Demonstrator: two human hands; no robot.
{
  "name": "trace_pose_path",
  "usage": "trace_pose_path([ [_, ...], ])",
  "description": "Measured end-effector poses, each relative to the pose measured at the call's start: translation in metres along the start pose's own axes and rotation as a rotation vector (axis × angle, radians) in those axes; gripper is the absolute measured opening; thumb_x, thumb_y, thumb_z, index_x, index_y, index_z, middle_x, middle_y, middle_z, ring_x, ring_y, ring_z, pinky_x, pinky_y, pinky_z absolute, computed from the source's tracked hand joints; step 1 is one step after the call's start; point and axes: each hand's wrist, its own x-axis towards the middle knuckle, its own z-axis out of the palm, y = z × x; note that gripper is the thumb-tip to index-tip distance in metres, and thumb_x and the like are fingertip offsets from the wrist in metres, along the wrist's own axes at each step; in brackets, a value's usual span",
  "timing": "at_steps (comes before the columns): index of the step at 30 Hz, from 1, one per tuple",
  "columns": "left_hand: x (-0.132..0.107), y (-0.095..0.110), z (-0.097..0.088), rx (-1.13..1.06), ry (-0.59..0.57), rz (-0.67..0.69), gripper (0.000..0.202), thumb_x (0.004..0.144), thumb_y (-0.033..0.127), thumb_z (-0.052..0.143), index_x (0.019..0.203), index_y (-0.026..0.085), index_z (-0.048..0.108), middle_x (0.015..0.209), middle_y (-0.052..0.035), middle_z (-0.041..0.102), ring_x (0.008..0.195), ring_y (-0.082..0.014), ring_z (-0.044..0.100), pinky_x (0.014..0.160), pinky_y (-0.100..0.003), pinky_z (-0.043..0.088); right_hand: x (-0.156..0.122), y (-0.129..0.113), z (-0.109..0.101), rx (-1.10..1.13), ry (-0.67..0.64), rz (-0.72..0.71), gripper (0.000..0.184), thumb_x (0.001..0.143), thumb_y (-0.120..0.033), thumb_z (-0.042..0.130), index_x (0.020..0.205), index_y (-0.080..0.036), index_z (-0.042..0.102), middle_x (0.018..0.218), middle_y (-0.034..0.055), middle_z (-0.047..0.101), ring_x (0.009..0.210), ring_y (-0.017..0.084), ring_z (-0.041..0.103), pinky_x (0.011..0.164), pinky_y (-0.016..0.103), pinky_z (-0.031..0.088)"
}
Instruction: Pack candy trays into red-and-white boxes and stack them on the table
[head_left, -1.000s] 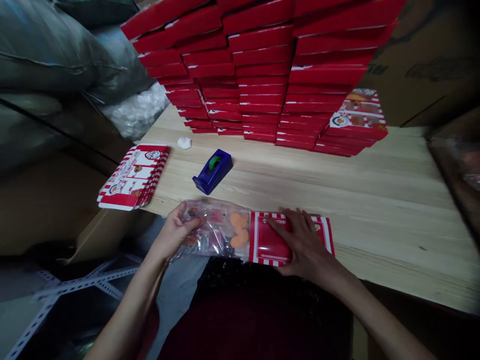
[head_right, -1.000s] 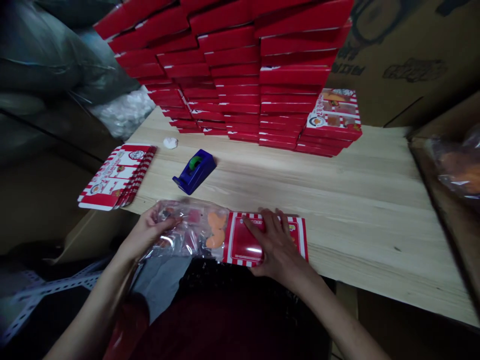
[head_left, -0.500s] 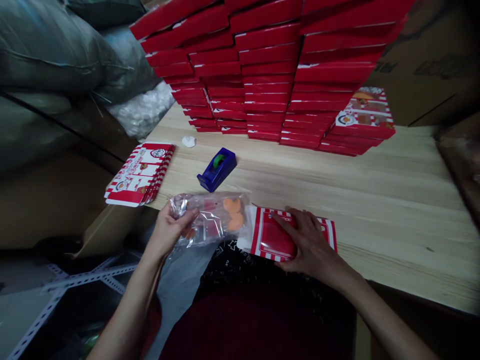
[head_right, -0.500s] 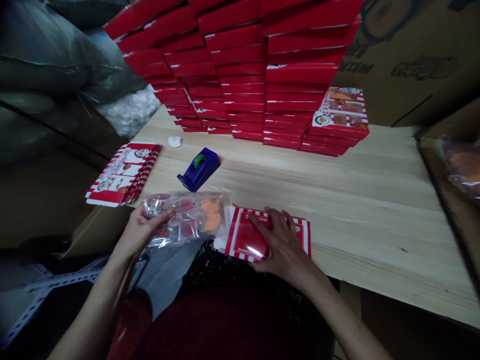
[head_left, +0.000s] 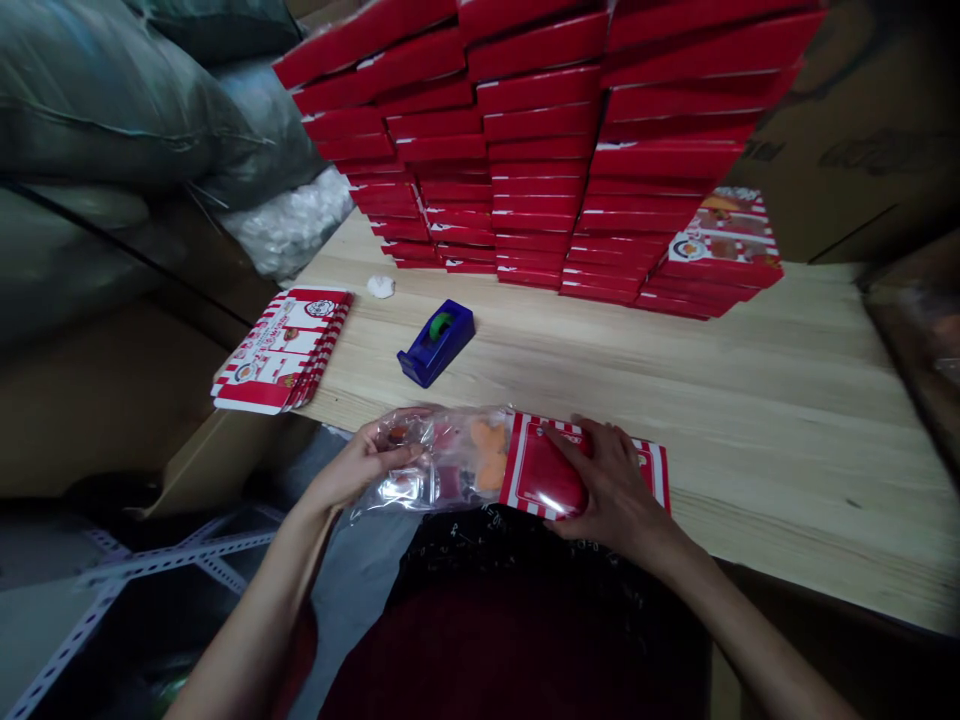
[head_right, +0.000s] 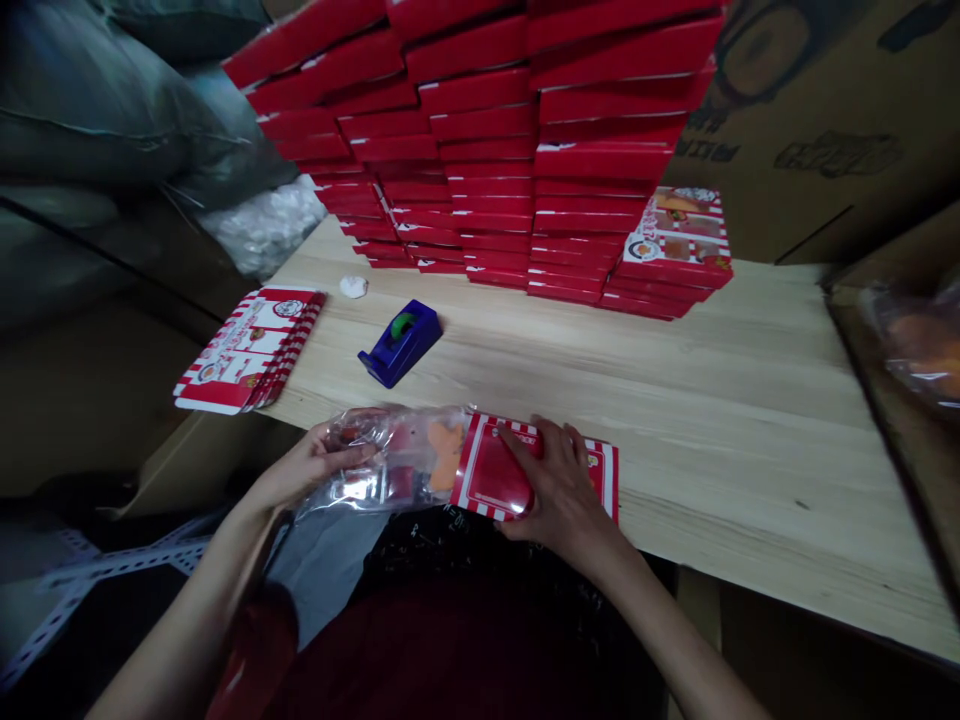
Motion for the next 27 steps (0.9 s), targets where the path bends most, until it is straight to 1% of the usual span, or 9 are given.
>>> trace_pose_path([
  [3, 0.01, 0.006, -0.007, 0.022, -0.108, -0.03, 0.058, 0.074, 0.023, 0.086, 0.13, 0.02, 0.07, 0.113, -0.0116, 0.078, 0.086, -0.0209, 0.075, 0.08, -0.029, 0.059, 0.0, 0.0, 0.0, 0.007, 0.015, -0.015, 0.128, 0.062, -0.037, 0.087, 0.163, -0.042, 0.008, 0.16, 0.0145, 0.027, 0.147, 0.051, 0.029, 0.12, 0.07, 0.02],
  [9, 0.025, 0.003, -0.01, -0.024, -0.188, -0.109, 0.059, 0.072, 0.021, 0.087, 0.129, 0.021, 0.072, 0.102, -0.0103, 0.08, 0.084, -0.0234, 0.075, 0.075, -0.031, 0.061, -0.002, 0.0, 0.0, -0.008, -0.01, 0.0, 0.123, 0.063, -0.036, 0.087, 0.164, -0.038, 0.016, 0.161, 0.0148, 0.029, 0.148, 0.05, 0.027, 0.122, 0.068, 0.019],
  [12, 0.028, -0.002, -0.01, -0.039, -0.187, -0.163, 0.063, 0.072, 0.022, 0.087, 0.132, 0.02, 0.07, 0.089, -0.0085, 0.08, 0.071, -0.021, 0.073, 0.065, -0.028, 0.059, -0.004, 0.001, 0.0, -0.017, -0.014, -0.008, 0.121, 0.065, -0.036, 0.086, 0.164, -0.035, 0.018, 0.161, 0.0162, 0.027, 0.15, 0.05, 0.025, 0.123, 0.067, 0.018],
  [14, 0.029, -0.002, -0.014, -0.035, -0.163, -0.158, 0.064, 0.073, 0.022, 0.086, 0.134, 0.021, 0.069, 0.088, -0.0078, 0.08, 0.066, -0.0194, 0.072, 0.061, -0.026, 0.057, -0.004, 0.001, 0.001, -0.012, 0.002, -0.004, 0.12, 0.067, -0.039, 0.086, 0.164, -0.037, 0.015, 0.161, 0.0156, 0.027, 0.15, 0.049, 0.027, 0.123, 0.068, 0.019],
  [16, 0.027, 0.001, -0.021, -0.026, -0.131, -0.126, 0.061, 0.072, 0.021, 0.086, 0.131, 0.021, 0.071, 0.093, -0.0079, 0.081, 0.071, -0.0198, 0.074, 0.064, -0.025, 0.058, -0.003, 0.002, 0.001, -0.01, 0.013, 0.006, 0.121, 0.067, -0.041, 0.086, 0.164, -0.039, 0.014, 0.161, 0.0147, 0.028, 0.149, 0.05, 0.028, 0.123, 0.069, 0.019],
  [19, 0.021, 0.013, -0.035, -0.025, -0.05, -0.081, 0.058, 0.069, 0.017, 0.088, 0.125, 0.019, 0.075, 0.099, -0.0084, 0.081, 0.089, -0.0245, 0.076, 0.079, -0.029, 0.06, -0.002, 0.003, -0.001, -0.018, -0.006, 0.002, 0.119, 0.068, -0.039, 0.085, 0.164, -0.037, 0.015, 0.161, 0.0153, 0.026, 0.15, 0.05, 0.027, 0.124, 0.068, 0.016],
  [22, 0.014, 0.026, -0.046, -0.021, 0.015, -0.091, 0.06, 0.068, 0.018, 0.089, 0.126, 0.018, 0.075, 0.091, -0.0082, 0.08, 0.083, -0.0249, 0.076, 0.075, -0.028, 0.059, -0.001, 0.008, -0.006, -0.013, -0.048, -0.046, 0.115, 0.07, -0.037, 0.084, 0.164, -0.035, 0.018, 0.163, 0.016, 0.024, 0.152, 0.048, 0.024, 0.126, 0.066, 0.015],
  [24, 0.015, 0.031, -0.046, 0.016, -0.023, -0.123, 0.057, 0.067, 0.017, 0.089, 0.122, 0.018, 0.076, 0.085, -0.0077, 0.079, 0.072, -0.0224, 0.074, 0.066, -0.027, 0.058, -0.001, 0.012, -0.009, -0.005, -0.079, -0.061, 0.114, 0.069, -0.035, 0.085, 0.163, -0.036, 0.02, 0.164, 0.016, 0.022, 0.154, 0.048, 0.021, 0.126, 0.067, 0.016],
  [27, 0.028, 0.03, -0.037, 0.082, -0.147, -0.135, 0.045, 0.067, 0.014, 0.087, 0.111, 0.016, 0.077, 0.089, -0.0074, 0.079, 0.068, -0.0187, 0.072, 0.062, -0.025, 0.056, -0.002, 0.018, -0.013, 0.005, -0.123, -0.065, 0.114, 0.068, -0.034, 0.086, 0.162, -0.036, 0.023, 0.165, 0.0152, 0.02, 0.155, 0.05, 0.018, 0.125, 0.069, 0.016],
])
